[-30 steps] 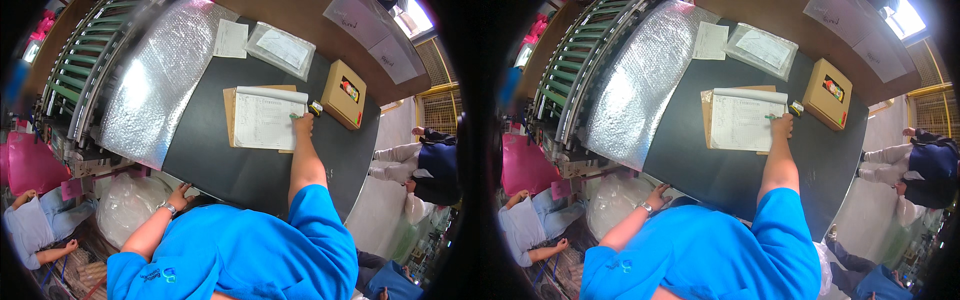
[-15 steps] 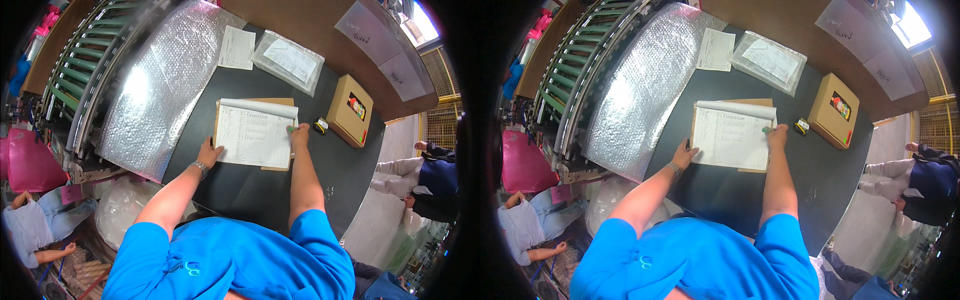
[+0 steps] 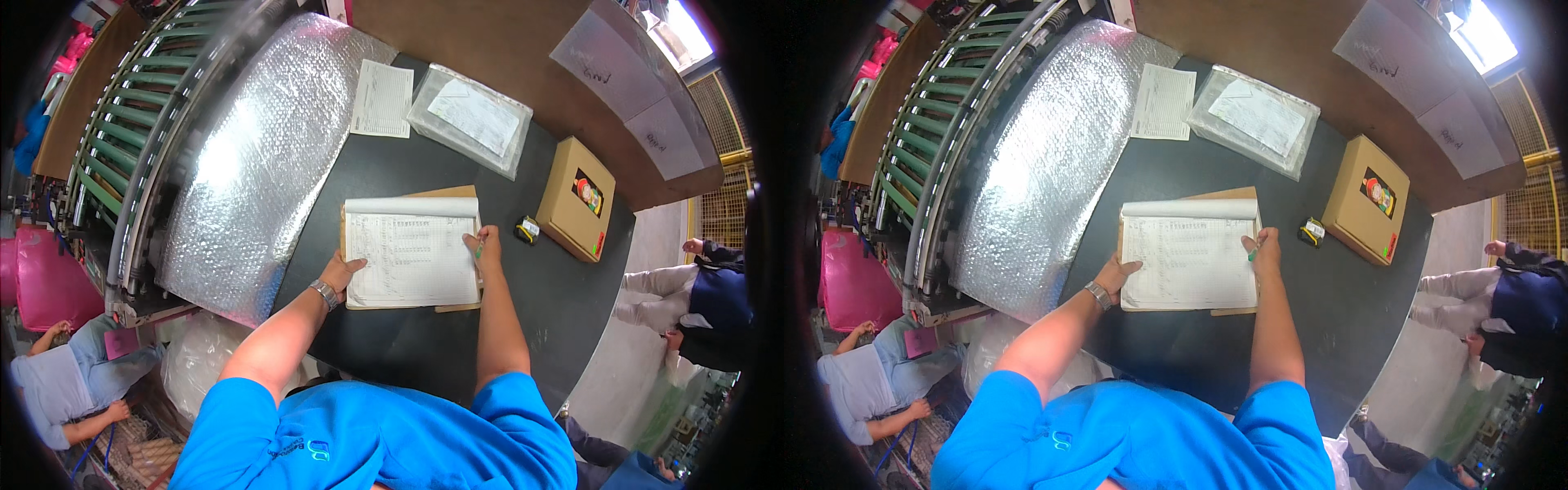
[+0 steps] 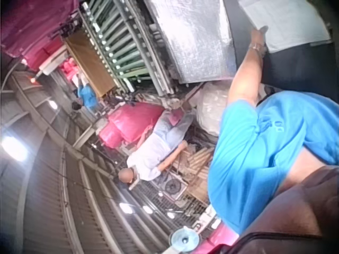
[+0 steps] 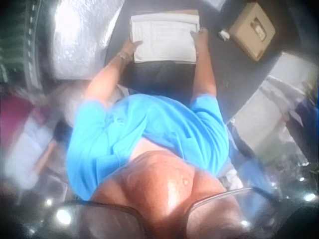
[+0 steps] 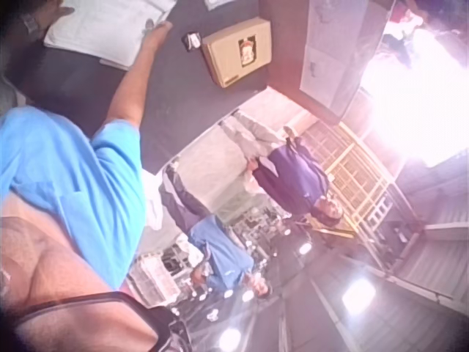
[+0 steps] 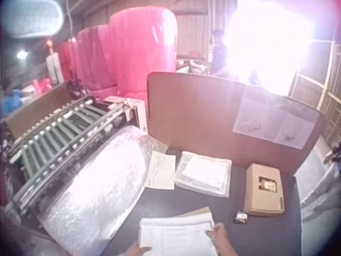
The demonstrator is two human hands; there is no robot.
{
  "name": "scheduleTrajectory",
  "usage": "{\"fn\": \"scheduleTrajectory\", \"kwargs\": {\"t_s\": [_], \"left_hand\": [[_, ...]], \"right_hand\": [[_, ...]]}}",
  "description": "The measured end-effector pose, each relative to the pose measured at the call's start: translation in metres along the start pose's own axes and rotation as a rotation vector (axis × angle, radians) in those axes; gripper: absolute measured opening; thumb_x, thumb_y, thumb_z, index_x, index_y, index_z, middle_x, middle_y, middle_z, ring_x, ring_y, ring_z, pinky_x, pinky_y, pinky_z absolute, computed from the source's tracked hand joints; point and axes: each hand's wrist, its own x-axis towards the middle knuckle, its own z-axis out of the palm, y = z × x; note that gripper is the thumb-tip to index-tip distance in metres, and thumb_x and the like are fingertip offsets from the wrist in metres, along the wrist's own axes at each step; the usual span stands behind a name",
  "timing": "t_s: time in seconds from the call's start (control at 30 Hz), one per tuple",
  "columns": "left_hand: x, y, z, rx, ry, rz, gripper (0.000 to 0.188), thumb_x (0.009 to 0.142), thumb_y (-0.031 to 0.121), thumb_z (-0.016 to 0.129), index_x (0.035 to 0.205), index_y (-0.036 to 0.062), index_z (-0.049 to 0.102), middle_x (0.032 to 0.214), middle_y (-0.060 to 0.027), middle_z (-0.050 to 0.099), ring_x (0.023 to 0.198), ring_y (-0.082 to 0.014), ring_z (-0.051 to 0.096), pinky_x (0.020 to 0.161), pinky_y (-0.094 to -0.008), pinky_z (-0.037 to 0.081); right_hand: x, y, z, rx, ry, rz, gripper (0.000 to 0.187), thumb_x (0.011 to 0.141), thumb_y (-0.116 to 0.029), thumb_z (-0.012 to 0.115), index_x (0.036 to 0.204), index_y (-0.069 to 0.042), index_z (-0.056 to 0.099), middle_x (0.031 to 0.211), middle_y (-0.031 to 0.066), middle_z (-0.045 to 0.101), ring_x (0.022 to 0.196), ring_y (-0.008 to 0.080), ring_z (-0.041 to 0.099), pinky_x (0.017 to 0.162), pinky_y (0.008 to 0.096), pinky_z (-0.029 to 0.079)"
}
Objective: The person tears sheets of bubble wrap from a large roll and stacks them on a work table. They then use a tape measure to measure the dimensions of the stacked sheets and a utility knife to cut the stack into smaller, uniform pieces. Finally, the person places the cut pieces into a large plastic bag.
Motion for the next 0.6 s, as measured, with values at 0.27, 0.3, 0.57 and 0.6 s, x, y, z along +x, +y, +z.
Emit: {"fn": "scheduleTrajectory", "kwargs": {"t_s": [0.27,0.3,0.57,0.6], "left_hand": [[-0.007,0.027,0.000,-0.147,-0.347,0.033,0.043,0.077,0.006,0.057,0.117,0.0024,0.041,0.110,-0.0133,0.053,0.099,-0.0224,0.053,0.086,-0.0373,0.043],[-0.007,0.034,-0.001,-0.147,-0.377,0.034,0.044,0.076,0.007,0.058,0.117,0.0027,0.042,0.110,-0.0130,0.053,0.100,-0.0223,0.052,0.087,-0.0373,0.042],[0.002,0.080,0.010,-0.117,-0.492,0.139,0.049,0.072,0.011,0.064,0.116,0.0021,0.043,0.110,-0.0132,0.053,0.098,-0.0222,0.054,0.085,-0.0371,0.043],[0.010,0.080,0.007,-0.015,-0.379,0.166,0.049,0.073,0.011,0.063,0.116,0.0018,0.042,0.110,-0.0133,0.053,0.098,-0.0219,0.053,0.085,-0.0365,0.043]], "right_hand": [[-0.007,-0.047,-0.013,0.506,-0.039,0.050,0.034,0.069,-0.009,0.068,0.084,-0.010,0.039,0.076,0.0003,0.045,0.073,0.0121,0.044,0.068,0.0244,0.040],[-0.004,-0.046,-0.017,0.591,-0.109,0.073,0.034,0.069,-0.009,0.069,0.084,-0.011,0.039,0.076,0.0004,0.047,0.073,0.0128,0.046,0.068,0.0255,0.041],[0.008,-0.031,-0.019,1.050,-0.341,0.457,0.033,0.071,-0.002,0.062,0.086,-0.013,0.035,0.083,0.0062,0.047,0.075,0.0209,0.055,0.063,0.0378,0.052],[0.000,-0.046,-0.015,1.049,-0.325,0.407,0.033,0.070,0.000,0.061,0.086,-0.013,0.035,0.083,0.0064,0.046,0.074,0.0204,0.054,0.063,0.0373,0.052]]}}
